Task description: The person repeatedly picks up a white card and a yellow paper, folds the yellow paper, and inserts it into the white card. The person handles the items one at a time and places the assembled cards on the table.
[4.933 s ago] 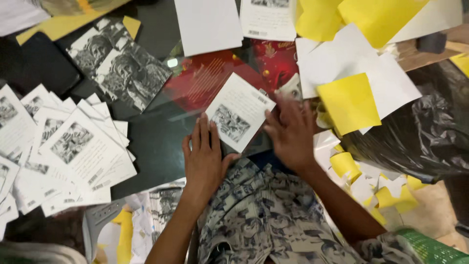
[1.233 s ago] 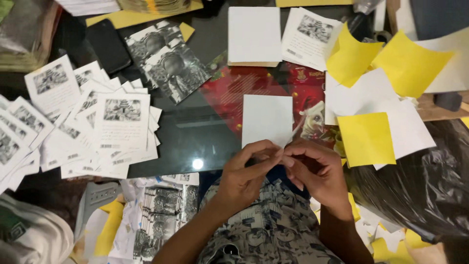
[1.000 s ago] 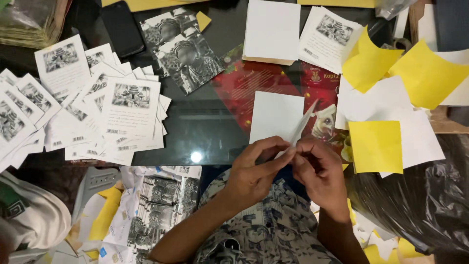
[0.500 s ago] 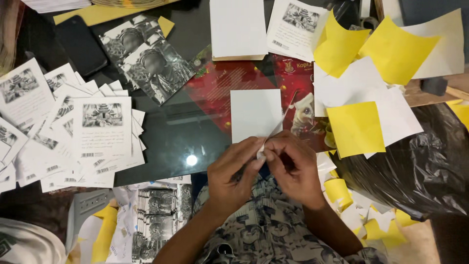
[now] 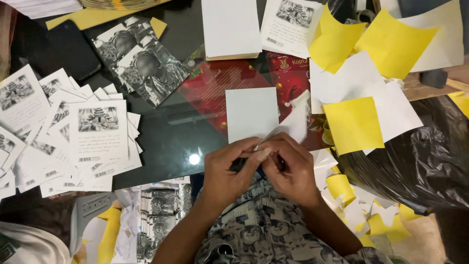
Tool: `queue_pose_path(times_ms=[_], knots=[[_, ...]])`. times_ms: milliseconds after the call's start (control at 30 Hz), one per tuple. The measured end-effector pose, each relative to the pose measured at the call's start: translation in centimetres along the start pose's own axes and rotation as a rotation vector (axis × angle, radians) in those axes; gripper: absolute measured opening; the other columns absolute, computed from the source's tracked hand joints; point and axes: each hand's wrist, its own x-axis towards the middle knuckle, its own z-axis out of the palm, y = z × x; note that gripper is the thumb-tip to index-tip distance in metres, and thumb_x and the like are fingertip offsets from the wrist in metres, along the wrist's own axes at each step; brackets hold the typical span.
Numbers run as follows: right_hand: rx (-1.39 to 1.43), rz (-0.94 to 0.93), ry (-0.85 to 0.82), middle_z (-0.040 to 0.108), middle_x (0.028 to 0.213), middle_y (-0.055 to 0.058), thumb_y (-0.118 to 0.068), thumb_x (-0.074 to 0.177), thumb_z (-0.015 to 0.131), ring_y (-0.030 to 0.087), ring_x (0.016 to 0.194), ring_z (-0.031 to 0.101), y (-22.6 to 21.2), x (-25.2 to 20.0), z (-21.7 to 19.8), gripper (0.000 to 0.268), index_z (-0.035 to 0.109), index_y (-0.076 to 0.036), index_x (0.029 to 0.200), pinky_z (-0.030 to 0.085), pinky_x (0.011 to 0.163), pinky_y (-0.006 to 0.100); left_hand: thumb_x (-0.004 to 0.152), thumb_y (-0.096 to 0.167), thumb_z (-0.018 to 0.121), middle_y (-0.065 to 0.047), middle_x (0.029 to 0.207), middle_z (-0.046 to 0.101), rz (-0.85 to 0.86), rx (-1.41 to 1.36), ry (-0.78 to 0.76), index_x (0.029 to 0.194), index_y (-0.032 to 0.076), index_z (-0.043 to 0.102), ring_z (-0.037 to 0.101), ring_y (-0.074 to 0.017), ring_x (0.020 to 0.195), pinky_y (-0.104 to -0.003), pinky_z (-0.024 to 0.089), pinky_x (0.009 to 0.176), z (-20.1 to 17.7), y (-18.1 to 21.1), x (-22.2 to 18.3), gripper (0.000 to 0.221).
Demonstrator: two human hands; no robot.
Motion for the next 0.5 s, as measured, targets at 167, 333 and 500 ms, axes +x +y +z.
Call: queue_pose_path(times_ms=[167,333,500], knots=[[-0.014,-0.006,-0.004,0.059,0.073,0.012,0.005,0.091,0.063,0.023,0.052,0.053,0.5,-0.3,-0.1,0.004,0.067,0.003,0.091,0.046,0.048,0.032,0.094,0.011,0.073,-0.012,0.069,0.077,-0.064,0.004,0.009,0.096,0.006,0.081,0.073,-0.0162,0.066,-0.034,0.060,0.058,0.0,-0.5,0.4,0.009],[-0.087,-0.008,0.039,0.060,0.075,0.014,0.006,0.089,0.063,0.029,0.061,0.060,3.3,-2.2,-1.1,0.005,0.066,0.003,0.090,0.050,0.056,0.038,0.094,0.006,0.070,-0.017,0.067,0.073,0.087,0.203,0.061,0.090,0.005,0.078,0.075,-0.0345,0.064,-0.041,0.056,0.053,-1.4,-1.5,1.7,0.009],[-0.402,-0.215,0.283,0.050,0.127,0.010,-0.001,0.090,0.079,0.022,0.113,0.056,2.7,-6.4,1.3,0.040,0.061,-0.012,0.125,0.061,0.092,0.036,0.103,0.011,0.057,-0.016,0.077,0.075,0.491,0.422,0.035,0.095,-0.007,0.070,0.071,-0.0195,0.056,-0.028,0.054,0.042,1.0,-1.2,0.7,0.023]])
